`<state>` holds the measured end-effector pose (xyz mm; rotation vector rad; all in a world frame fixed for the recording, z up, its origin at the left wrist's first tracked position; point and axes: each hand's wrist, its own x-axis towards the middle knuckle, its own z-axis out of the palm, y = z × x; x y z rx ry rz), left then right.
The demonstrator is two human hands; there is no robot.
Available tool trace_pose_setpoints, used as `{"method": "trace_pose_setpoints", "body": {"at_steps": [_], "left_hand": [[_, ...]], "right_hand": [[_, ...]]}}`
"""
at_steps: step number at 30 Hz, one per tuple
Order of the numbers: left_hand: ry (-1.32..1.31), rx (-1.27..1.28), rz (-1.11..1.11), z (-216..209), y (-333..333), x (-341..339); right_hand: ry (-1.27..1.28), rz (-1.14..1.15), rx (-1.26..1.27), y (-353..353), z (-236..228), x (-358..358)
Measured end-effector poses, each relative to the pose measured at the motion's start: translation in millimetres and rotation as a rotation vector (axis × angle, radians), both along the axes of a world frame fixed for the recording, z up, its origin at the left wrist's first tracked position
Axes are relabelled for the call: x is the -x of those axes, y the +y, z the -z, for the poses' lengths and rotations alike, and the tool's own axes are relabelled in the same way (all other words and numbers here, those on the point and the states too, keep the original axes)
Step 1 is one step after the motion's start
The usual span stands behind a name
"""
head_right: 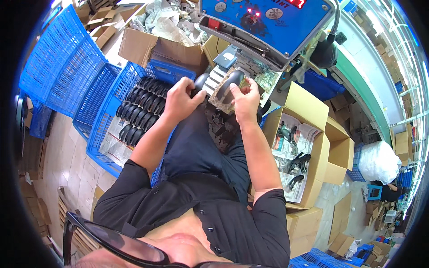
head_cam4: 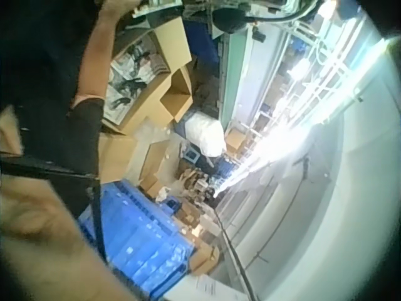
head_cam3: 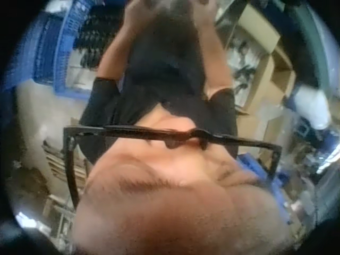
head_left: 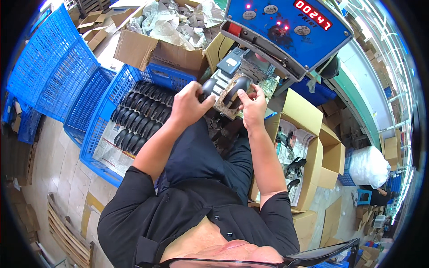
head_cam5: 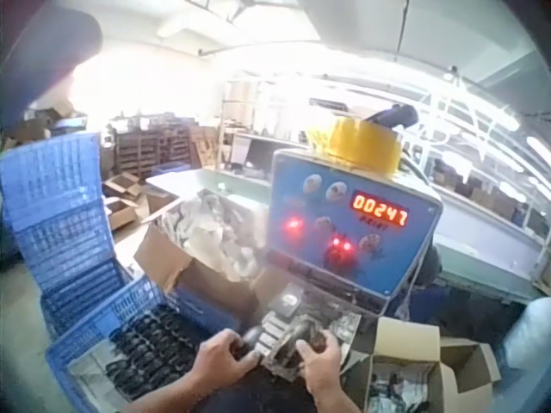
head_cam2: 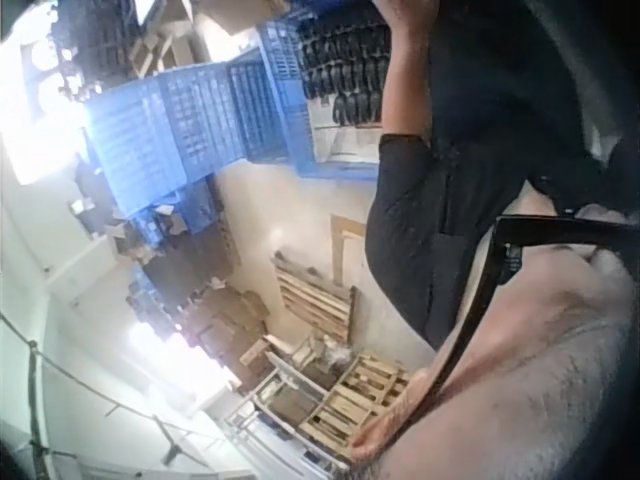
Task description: Process electronic components using a machine and then pack them into individual bags from a floor workstation.
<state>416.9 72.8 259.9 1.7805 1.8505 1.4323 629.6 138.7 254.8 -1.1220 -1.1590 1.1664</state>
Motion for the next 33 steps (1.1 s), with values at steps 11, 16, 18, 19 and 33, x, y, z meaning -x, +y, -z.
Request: {"method": "trace_pose_setpoints", "body": {"at_steps": [11,16,18,19,33], "left_hand": [[-0.065,0.453,-0.378,114,-112,195],[0.104,0.513,-0.752,210,-205,333],[0.166,0.605,-0.824,223,-234,358],[0.184,0.646,-0.824,226,-237,367],[0.246,0.978,-0.54,245,-180,384]], "right_hand": [[-0.489,0.341,-0.225,-21,177,-292],[-1.609,0.576,0.498,-108,202,-378],[-1.655,0.512,0.595,-139,210,-372],[-1.615,0.44,0.585,-151,215,-377],[-1.447,0.522,0.557,-179,245,-390]]}}
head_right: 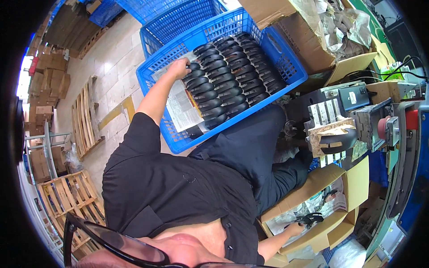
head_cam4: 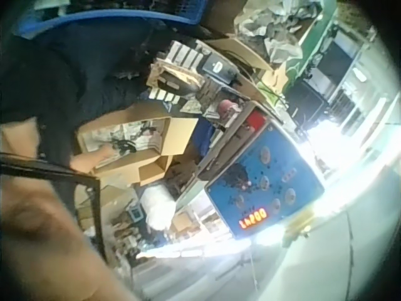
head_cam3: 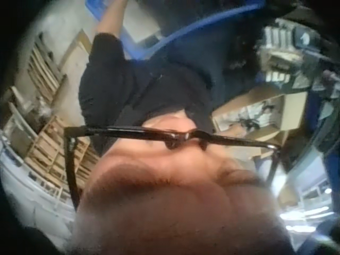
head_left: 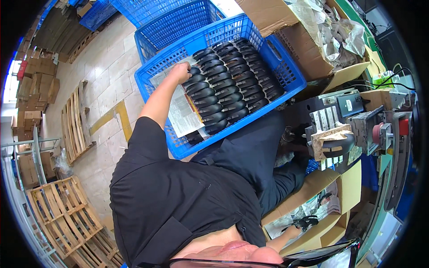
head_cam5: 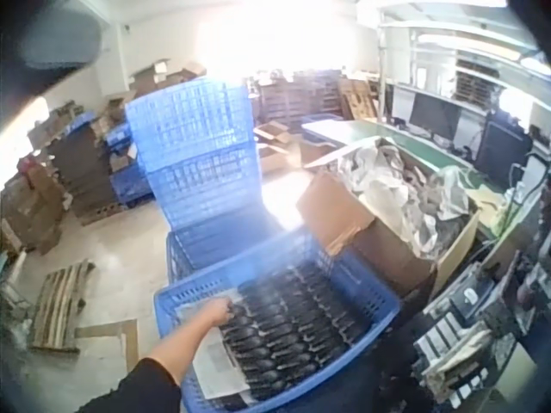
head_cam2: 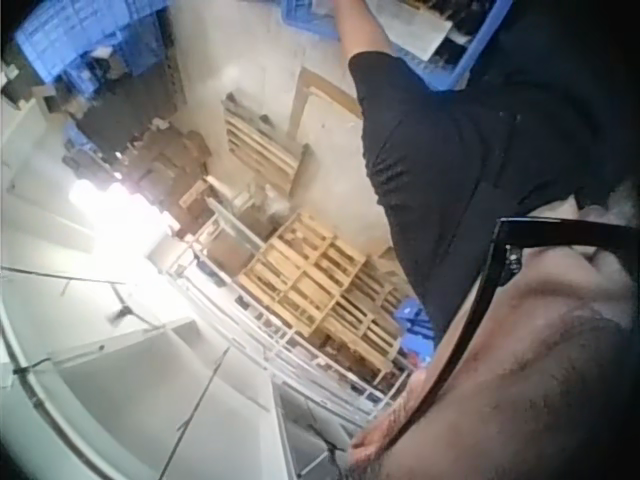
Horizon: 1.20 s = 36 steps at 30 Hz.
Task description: Process electronic components using a machine and then pack them into individual bags from a floor workstation.
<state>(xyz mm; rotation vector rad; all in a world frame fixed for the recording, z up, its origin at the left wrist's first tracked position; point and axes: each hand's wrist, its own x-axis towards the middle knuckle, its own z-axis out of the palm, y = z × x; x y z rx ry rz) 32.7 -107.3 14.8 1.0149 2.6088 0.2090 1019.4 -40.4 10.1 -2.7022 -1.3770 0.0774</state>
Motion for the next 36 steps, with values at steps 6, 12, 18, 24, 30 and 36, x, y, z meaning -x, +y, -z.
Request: {"method": "trace_pose_setpoints", "body": {"at_steps": [6,12,18,24,30,36], "left_hand": [[0.051,-0.074,-0.015,10,-12,-6],[0.017,-0.54,-0.032,-33,16,-116],[-0.737,-0.685,0.412,-147,60,-299],[-0.801,-0.712,0.908,-173,73,-401],[-0.751,-0.687,0.958,-186,94,-424],[-0.547,-0.845,0.974,-224,133,-432]], "right_hand": [[0.082,0.067,-0.11,19,-57,26],[0.9,-0.013,-0.525,43,-104,68],[1.483,-0.5,-0.361,49,-183,256],[2.016,-0.362,-0.045,49,-181,366],[1.842,-0.426,-0.197,50,-189,365],[1.74,-0.405,-0.395,51,-200,334]]}}
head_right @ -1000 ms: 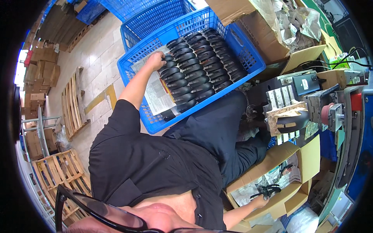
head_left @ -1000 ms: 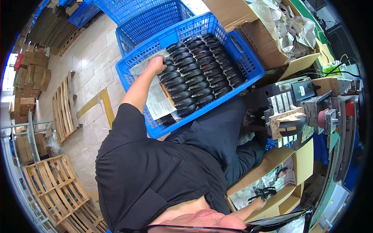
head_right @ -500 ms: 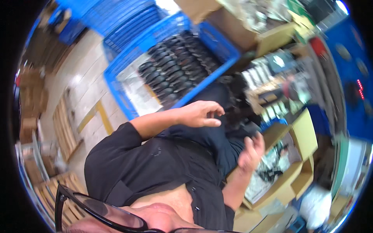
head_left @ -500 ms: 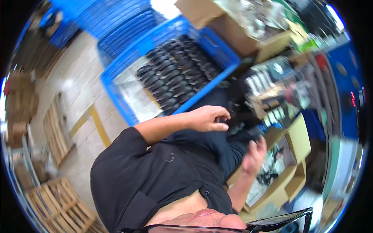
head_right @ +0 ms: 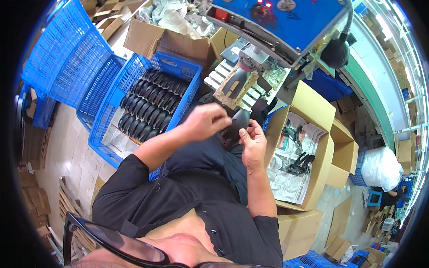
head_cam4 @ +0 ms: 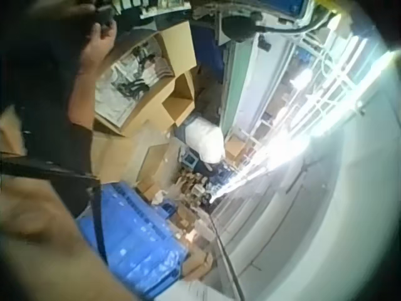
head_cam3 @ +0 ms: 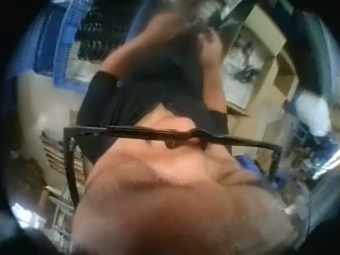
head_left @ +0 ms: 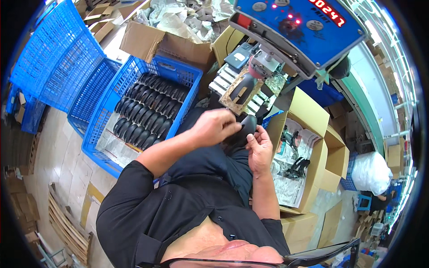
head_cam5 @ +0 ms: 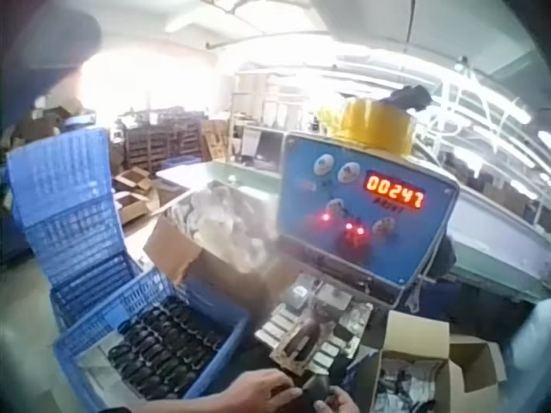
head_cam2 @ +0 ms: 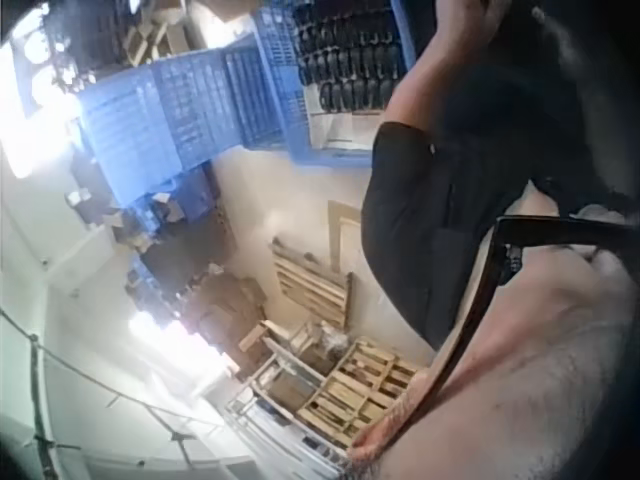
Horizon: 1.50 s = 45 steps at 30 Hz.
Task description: Process electronic components using a machine and then pack them into individual bags from a floor workstation.
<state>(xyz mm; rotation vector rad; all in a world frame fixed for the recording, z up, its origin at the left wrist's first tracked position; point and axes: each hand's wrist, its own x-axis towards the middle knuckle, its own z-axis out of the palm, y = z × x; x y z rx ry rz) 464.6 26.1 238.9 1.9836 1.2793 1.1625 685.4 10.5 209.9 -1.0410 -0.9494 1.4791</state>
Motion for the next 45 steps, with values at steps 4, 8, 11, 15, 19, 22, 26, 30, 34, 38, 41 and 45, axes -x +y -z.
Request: {"method": "trace_pose_setpoints", "body": {"at_steps": [4,8,11,15,19,22,26,30,34,38,41,45], "left_hand": [[0.184,-0.33,-0.321,-35,50,-9],[0.338,-0.309,-0.371,-37,89,-18],[0.229,-0.169,-0.378,-49,89,-18],[0.073,-0.124,-0.481,-50,66,17],[0.051,-0.099,-0.526,-25,40,52],[0.113,-0.02,-0.598,8,7,94],[0.124,0.213,-0.707,62,-48,158],[0.178,0.372,-0.864,105,-80,229],[0.195,0.457,-1.198,154,-142,327],[0.373,0.512,-1.326,188,-172,403],[0.44,0.638,-1.276,203,-147,438],[0.459,0.858,-1.248,209,-140,458]], "right_hand": [[0.045,0.086,-0.059,19,-9,-14],[0.089,0.15,-0.083,43,-24,-7],[0.084,0.186,-0.112,63,-36,-1],[0.061,0.088,-0.157,91,-46,30],[-0.209,0.159,-0.182,125,-39,60],[-0.218,0.182,-0.233,131,-29,71],[-0.108,0.128,-0.171,116,-15,54],[-0.799,0.447,-0.367,118,59,-84],[-0.689,0.56,-0.077,132,156,-245],[-1.393,0.321,0.229,115,196,-315],[-1.262,0.207,0.369,89,243,-337],[-1.461,0.114,0.403,84,241,-301]]}}
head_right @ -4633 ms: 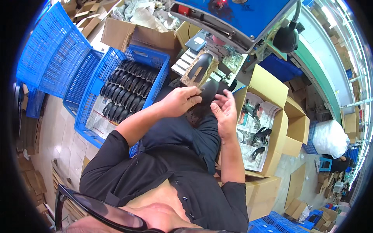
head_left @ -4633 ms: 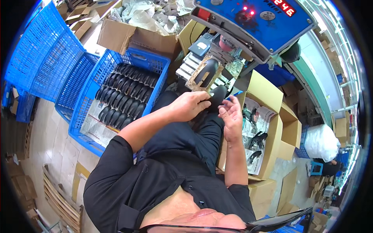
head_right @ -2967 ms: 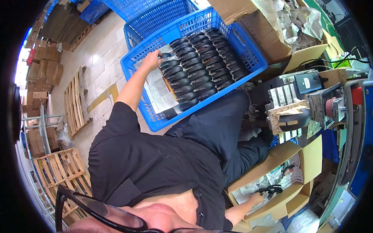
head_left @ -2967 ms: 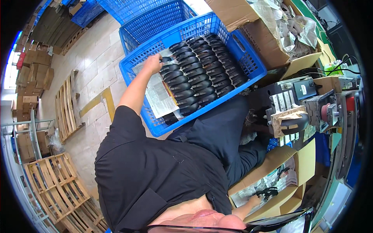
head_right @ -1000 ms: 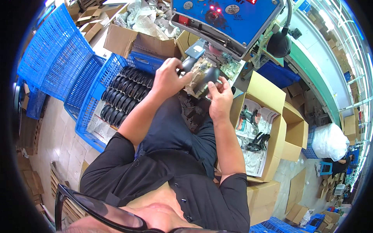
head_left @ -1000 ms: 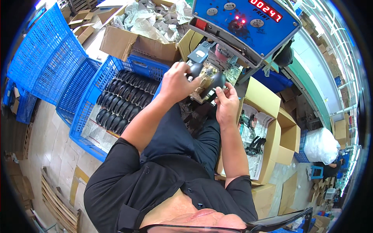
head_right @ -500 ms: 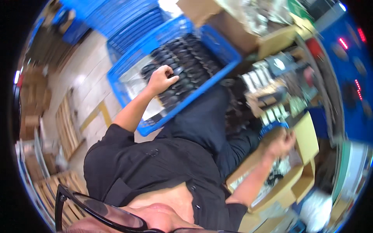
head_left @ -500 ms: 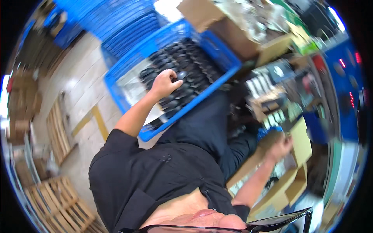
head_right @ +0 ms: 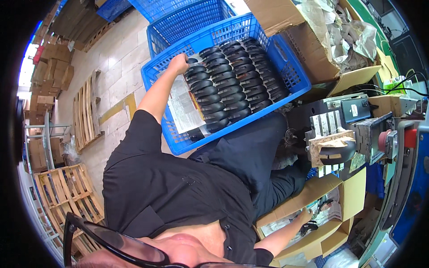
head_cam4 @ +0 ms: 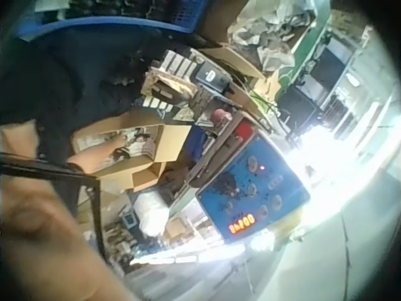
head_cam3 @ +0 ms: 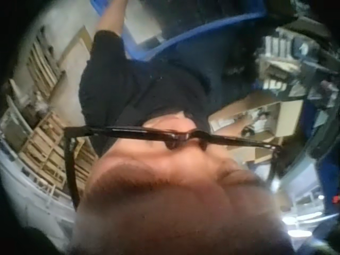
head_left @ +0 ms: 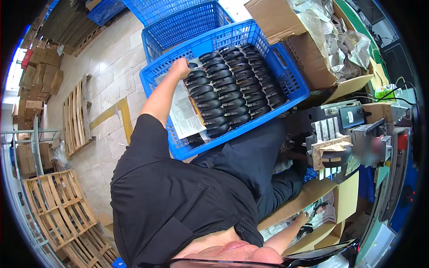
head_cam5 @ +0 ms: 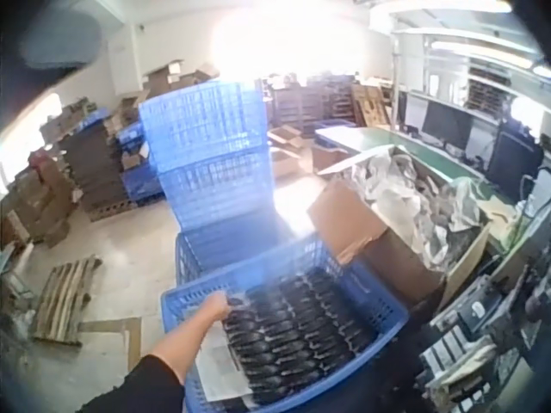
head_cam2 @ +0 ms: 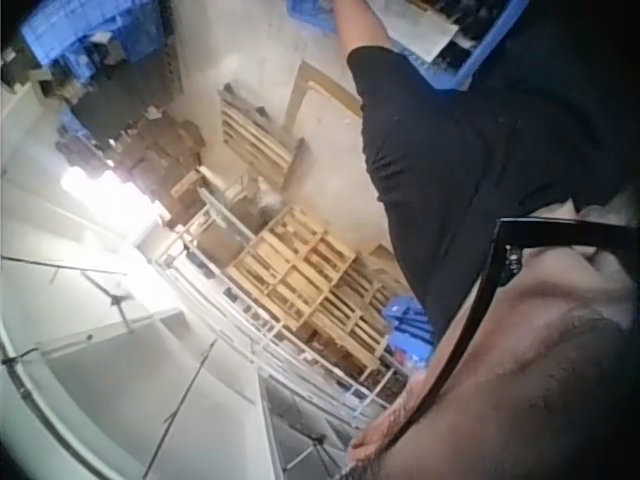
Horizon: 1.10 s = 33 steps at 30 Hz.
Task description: Process electronic components using a machine and then pack them into individual bags from a floor workstation.
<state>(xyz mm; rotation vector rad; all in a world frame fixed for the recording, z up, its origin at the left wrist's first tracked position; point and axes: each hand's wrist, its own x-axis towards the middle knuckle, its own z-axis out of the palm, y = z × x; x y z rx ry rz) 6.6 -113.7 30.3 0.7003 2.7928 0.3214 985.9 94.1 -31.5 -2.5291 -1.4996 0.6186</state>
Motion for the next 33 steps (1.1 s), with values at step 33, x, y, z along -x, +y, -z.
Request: {"method": "trace_pose_setpoints", "body": {"at_steps": [33], "left_hand": [[-0.002,-0.777,0.409,-29,25,-238]], "right_hand": [[0.143,0.261,-0.261,-65,-118,37]]}}
